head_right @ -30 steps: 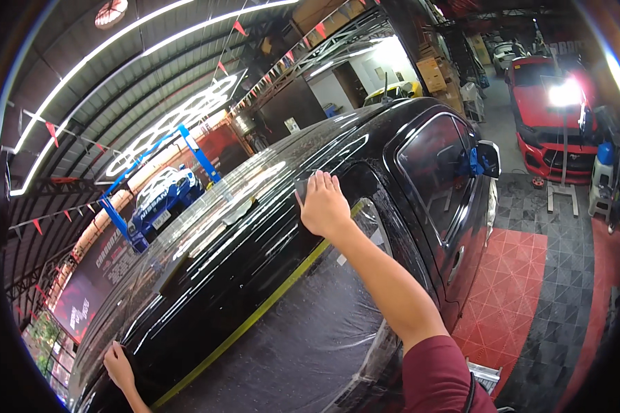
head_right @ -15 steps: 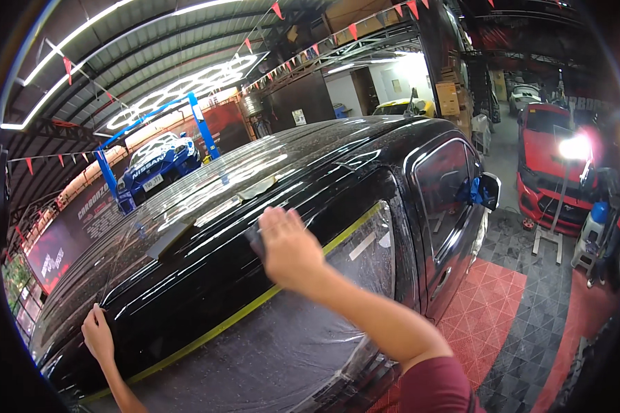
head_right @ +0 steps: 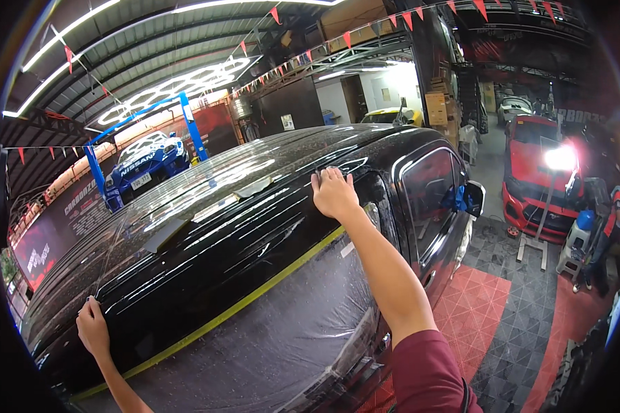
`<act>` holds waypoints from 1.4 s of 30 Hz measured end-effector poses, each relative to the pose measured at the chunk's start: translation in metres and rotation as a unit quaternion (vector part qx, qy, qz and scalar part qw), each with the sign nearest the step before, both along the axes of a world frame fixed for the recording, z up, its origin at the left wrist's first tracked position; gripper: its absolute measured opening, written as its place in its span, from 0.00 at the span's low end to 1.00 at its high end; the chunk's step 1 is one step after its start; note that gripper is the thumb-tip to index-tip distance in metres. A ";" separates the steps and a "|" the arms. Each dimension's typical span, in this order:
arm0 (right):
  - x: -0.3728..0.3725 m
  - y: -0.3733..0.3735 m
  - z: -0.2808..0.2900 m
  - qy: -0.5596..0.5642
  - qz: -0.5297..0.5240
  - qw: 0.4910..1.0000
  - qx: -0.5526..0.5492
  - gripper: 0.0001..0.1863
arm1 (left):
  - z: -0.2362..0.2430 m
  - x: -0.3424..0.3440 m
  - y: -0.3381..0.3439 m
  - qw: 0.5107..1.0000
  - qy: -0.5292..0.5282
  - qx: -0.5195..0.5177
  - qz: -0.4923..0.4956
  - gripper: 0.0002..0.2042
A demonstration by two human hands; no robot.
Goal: The person wet-sands the upper frame of a car, rubbing the surface with sandpaper and dipping the sandpaper into a bucket of water.
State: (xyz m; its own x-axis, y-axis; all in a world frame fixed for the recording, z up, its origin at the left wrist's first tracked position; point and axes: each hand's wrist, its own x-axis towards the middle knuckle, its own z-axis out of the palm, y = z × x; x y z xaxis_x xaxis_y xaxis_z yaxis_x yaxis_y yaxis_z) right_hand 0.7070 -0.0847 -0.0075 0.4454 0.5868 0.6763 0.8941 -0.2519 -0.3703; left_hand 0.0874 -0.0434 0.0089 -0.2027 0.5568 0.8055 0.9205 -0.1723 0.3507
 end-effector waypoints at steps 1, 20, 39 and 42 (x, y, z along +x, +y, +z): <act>-0.004 0.002 -0.011 -0.019 -0.022 1.000 -0.003 0.30 | 0.000 0.001 -0.001 1.000 -0.005 -0.013 0.006 0.24; 0.017 -0.008 -0.031 -0.003 0.034 0.999 0.014 0.34 | -0.009 -0.014 0.002 0.999 -0.032 -0.017 0.030 0.24; -0.017 0.003 0.028 -0.063 0.060 0.986 -0.143 0.30 | 0.006 0.011 -0.011 0.999 -0.026 0.018 0.001 0.23; -0.142 -0.001 0.018 -0.128 0.210 0.968 -0.052 0.27 | 0.002 0.002 -0.007 1.000 -0.006 0.026 0.014 0.23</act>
State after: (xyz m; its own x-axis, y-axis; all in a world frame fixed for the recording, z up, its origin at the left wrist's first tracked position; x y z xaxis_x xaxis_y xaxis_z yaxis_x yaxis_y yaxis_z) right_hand 0.5651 -0.0860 0.0108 -0.0216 0.7504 0.6607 0.9849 0.1293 -0.1147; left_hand 0.0896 -0.0501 0.0105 -0.2272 0.5087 0.8304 0.9213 -0.1640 0.3525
